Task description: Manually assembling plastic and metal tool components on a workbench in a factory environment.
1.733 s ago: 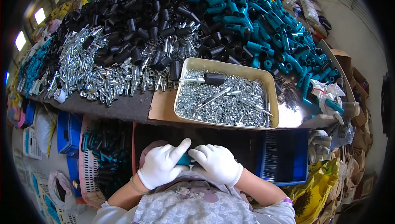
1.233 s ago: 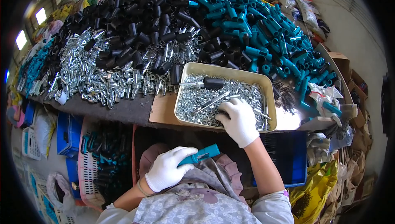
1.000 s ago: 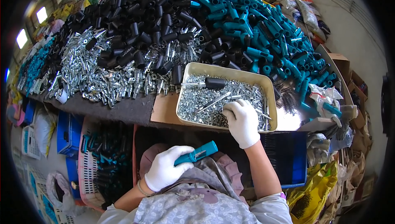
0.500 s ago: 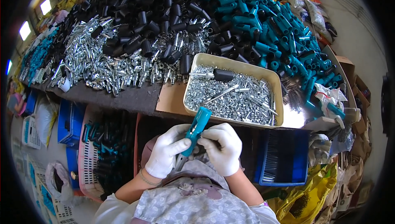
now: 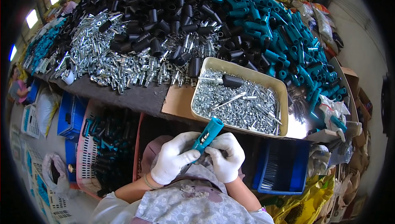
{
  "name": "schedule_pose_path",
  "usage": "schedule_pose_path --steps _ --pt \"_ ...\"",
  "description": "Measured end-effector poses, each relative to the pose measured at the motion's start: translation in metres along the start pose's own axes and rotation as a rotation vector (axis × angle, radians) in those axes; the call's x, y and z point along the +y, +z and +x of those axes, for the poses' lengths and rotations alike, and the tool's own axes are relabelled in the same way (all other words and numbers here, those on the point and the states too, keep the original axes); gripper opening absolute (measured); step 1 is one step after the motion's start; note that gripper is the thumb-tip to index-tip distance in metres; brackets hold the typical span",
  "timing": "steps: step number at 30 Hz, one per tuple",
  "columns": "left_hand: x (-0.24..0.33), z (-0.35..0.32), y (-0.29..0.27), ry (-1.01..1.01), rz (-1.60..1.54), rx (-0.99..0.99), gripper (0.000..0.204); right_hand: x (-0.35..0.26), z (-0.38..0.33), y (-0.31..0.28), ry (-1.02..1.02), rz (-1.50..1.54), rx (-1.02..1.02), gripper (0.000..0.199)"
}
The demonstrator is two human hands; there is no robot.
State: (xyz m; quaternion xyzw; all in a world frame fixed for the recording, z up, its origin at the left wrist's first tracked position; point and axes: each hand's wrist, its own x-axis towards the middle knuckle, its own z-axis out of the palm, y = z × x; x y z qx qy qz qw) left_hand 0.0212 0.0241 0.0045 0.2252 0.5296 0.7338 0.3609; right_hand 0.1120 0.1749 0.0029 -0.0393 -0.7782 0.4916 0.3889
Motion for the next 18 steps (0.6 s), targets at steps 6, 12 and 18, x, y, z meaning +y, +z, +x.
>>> schedule_pose_path --steps 6,12,18 --pt "-0.003 0.003 -0.002 -0.016 -0.032 0.012 0.046 -0.001 0.004 0.003 -0.048 -0.132 0.013 0.02" --pt "0.002 0.004 -0.004 0.014 0.074 0.052 0.044 -0.004 0.013 0.004 -0.088 -0.222 -0.079 0.021" --pt "0.009 0.002 -0.01 -0.11 0.013 -0.013 0.046 0.006 0.0 0.004 0.684 0.548 0.002 0.022"
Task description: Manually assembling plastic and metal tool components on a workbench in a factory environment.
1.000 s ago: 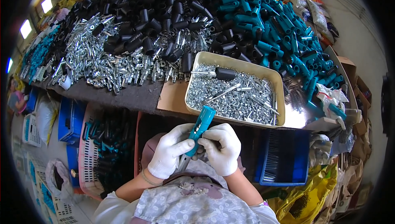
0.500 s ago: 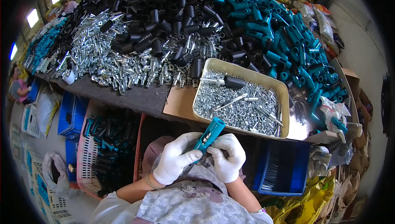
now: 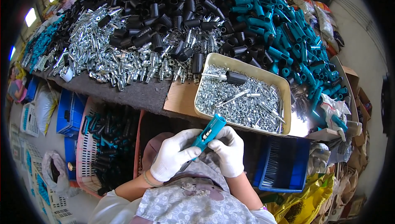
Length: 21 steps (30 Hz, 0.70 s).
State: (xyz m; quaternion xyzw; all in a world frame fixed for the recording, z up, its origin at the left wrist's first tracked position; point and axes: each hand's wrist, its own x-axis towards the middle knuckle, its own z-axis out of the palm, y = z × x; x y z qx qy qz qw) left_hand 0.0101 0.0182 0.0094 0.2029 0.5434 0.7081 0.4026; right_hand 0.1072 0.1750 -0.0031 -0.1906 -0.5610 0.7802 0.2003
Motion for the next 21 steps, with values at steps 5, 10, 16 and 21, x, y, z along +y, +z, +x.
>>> schedule_pose_path --steps 5,10,16,21 --pt "-0.001 -0.002 0.004 0.174 0.216 -0.018 0.043 -0.025 0.003 0.009 0.08 -0.119 -0.129 0.047" --pt "-0.002 0.003 -0.002 0.02 -0.149 -0.134 0.052 -0.06 0.036 -0.007 -0.117 -0.649 -0.481 0.039" --pt "-0.006 -0.006 -0.007 0.006 -0.506 -0.159 0.057 -0.109 0.145 -0.027 -0.744 -1.661 -0.071 0.032" --pt "-0.004 -0.011 -0.006 -0.039 -0.519 -0.14 0.058 -0.1 0.188 -0.056 -0.578 -1.779 -0.34 0.029"
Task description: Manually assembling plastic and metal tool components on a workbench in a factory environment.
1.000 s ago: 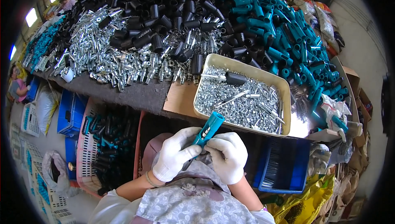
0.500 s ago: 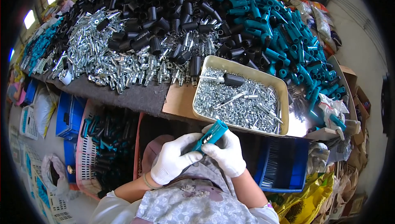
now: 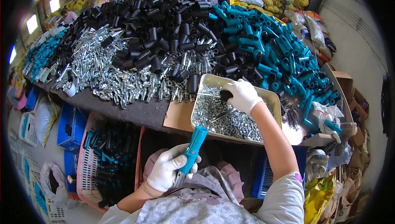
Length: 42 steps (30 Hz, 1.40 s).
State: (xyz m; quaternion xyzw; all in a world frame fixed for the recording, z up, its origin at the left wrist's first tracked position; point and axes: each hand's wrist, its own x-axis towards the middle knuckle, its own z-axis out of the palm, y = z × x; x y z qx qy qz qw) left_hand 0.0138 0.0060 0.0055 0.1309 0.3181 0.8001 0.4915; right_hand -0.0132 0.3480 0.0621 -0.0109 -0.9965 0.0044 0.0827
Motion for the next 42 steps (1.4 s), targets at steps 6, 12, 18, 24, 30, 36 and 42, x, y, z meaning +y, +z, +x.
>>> schedule_pose_path --steps 6,12,18,24,30,36,42 --pt "0.004 0.002 -0.002 -0.007 0.108 0.055 0.057 0.0 -0.024 -0.022 -0.019 -0.266 0.157 0.02" --pt "0.002 0.009 0.004 -0.022 0.162 0.012 0.061 0.024 -0.029 0.007 0.087 -0.025 0.071 0.03" --pt "0.001 0.002 0.003 -0.02 0.193 0.054 0.065 0.053 -0.029 0.02 0.264 -0.248 0.204 0.025" --pt "-0.001 0.002 0.008 -0.031 0.201 0.057 0.065 0.039 -0.018 0.013 0.357 -0.395 -0.009 0.021" --pt "0.003 -0.002 0.008 -0.003 0.317 0.068 0.065 0.035 -0.06 -0.025 0.398 -0.3 0.307 0.023" --pt "0.0 0.009 0.01 -0.057 0.346 0.056 0.061 -0.076 -0.118 -0.015 0.416 1.689 0.334 0.064" --pt "-0.007 0.012 0.015 -0.152 0.538 -0.034 0.05 -0.131 -0.146 0.015 0.407 2.052 0.548 0.091"
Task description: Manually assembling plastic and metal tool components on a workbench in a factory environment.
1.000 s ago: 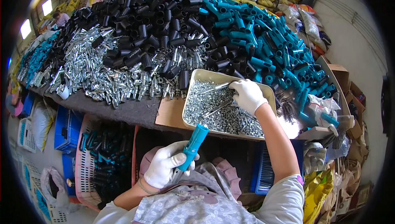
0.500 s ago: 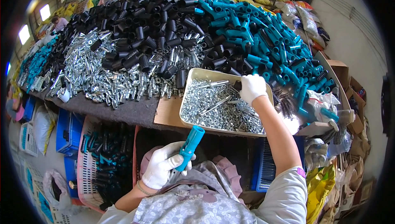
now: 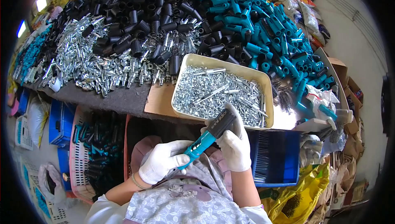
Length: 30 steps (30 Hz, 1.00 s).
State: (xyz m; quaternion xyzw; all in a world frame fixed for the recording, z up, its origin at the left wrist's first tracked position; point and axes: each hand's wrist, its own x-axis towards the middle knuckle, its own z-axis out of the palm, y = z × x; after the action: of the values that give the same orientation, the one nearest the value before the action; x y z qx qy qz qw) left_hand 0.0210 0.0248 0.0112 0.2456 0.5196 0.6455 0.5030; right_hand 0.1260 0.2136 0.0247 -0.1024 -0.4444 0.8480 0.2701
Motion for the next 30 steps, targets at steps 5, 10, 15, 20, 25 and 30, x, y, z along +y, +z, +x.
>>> schedule_pose_path --steps 5,10,15,20,25,30 --pt "-0.007 -0.006 0.003 0.027 0.09 0.061 0.049 0.0 0.0 -0.018 0.055 -0.153 -0.01 0.082" --pt "-0.007 0.0 0.009 -0.012 0.071 0.06 0.049 0.0 0.001 -0.023 0.032 -0.077 -0.01 0.079" --pt "-0.008 0.004 0.01 -0.131 -0.241 -0.029 0.057 0.0 -0.005 -0.011 0.071 0.039 -0.034 0.098" --pt "-0.001 0.003 0.014 -0.097 -0.241 -0.008 0.071 -0.021 0.007 -0.032 -0.267 -0.088 0.068 0.087" --pt "0.002 0.007 0.008 -0.006 -0.173 0.023 0.06 -0.038 0.003 -0.035 -0.181 -0.859 -0.283 0.051" --pt "0.001 0.002 0.01 -0.077 -0.001 -0.038 0.055 -0.03 0.003 -0.015 -0.101 -0.608 0.061 0.042"
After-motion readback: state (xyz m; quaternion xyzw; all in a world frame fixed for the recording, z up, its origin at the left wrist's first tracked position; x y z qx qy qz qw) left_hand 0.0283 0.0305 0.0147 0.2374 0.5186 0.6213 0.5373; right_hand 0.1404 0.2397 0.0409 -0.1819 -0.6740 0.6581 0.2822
